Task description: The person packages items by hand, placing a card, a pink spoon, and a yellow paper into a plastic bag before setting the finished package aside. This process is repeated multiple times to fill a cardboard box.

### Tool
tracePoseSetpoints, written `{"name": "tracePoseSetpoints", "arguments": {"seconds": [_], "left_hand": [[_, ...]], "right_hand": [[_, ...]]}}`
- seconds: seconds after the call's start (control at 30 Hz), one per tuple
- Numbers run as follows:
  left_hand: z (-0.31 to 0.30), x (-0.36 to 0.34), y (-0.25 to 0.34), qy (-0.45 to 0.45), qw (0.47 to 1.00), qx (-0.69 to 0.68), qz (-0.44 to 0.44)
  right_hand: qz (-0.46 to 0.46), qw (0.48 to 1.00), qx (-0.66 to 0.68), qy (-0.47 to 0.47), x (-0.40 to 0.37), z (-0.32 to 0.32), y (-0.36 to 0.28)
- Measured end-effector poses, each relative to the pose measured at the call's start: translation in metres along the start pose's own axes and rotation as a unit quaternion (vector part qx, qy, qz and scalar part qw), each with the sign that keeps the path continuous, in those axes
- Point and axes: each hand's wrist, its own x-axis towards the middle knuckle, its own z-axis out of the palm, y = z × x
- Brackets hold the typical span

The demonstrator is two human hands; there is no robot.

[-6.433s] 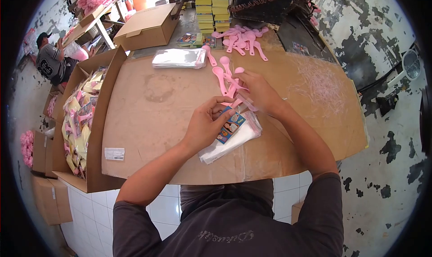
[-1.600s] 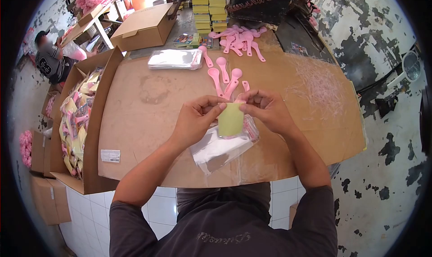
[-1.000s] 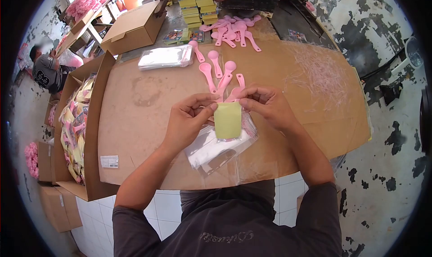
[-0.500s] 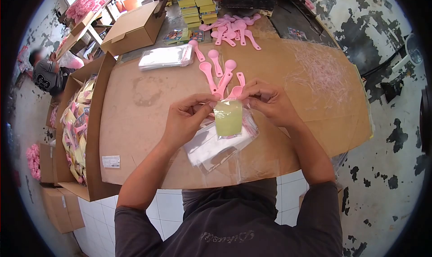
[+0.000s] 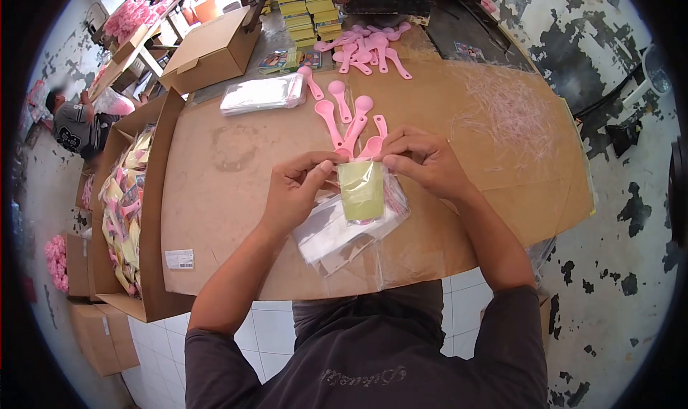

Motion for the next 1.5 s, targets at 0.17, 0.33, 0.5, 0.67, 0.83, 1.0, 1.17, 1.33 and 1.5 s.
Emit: {"name": "tracePoseSetpoints", "arguments": {"seconds": [0.17, 0.33, 0.5, 0.67, 0.83, 1.0, 1.17, 1.33, 1.5], "left_hand": [[0.002, 0.001, -0.003, 0.0, 1.0, 0.022, -0.021], [0.0, 0.003, -0.002, 0.0, 0.999, -0.005, -0.041], [0.002, 0.001, 0.0, 0.009, 1.0, -0.004, -0.028], [0.003, 0.0, 0.006, 0.016, 1.0, -0.017, 0.009], [0.001, -0.001, 0.007, -0.038, 0.999, 0.026, 0.028], [-0.031, -0.008, 0.03, 0.027, 0.998, 0.064, 0.002], [-0.067, -0.043, 0.06, 0.118, 0.987, 0.093, 0.049], [-0.159, -0.087, 0.078, 0.317, 0.928, 0.153, 0.12], [-0.276, -0.117, 0.108, 0.392, 0.904, -0.053, 0.159]], "right_hand": [[0.034, 0.998, 0.059, -0.007, 0.0, 0.002, 0.005], [0.029, 0.996, 0.084, -0.022, 0.001, 0.002, 0.017], [0.03, 0.997, 0.057, -0.033, 0.003, 0.007, 0.002], [0.07, 0.991, 0.084, -0.073, 0.003, 0.008, 0.006], [0.056, 0.988, 0.14, -0.032, 0.005, 0.01, 0.002], [0.046, 0.936, 0.348, -0.009, 0.004, -0.024, 0.031], [0.014, 0.989, -0.118, -0.091, -0.002, -0.022, -0.014], [-0.085, 0.939, -0.298, -0.152, -0.01, -0.004, 0.007], [-0.097, 0.911, -0.371, -0.154, -0.008, 0.004, 0.012]]}}
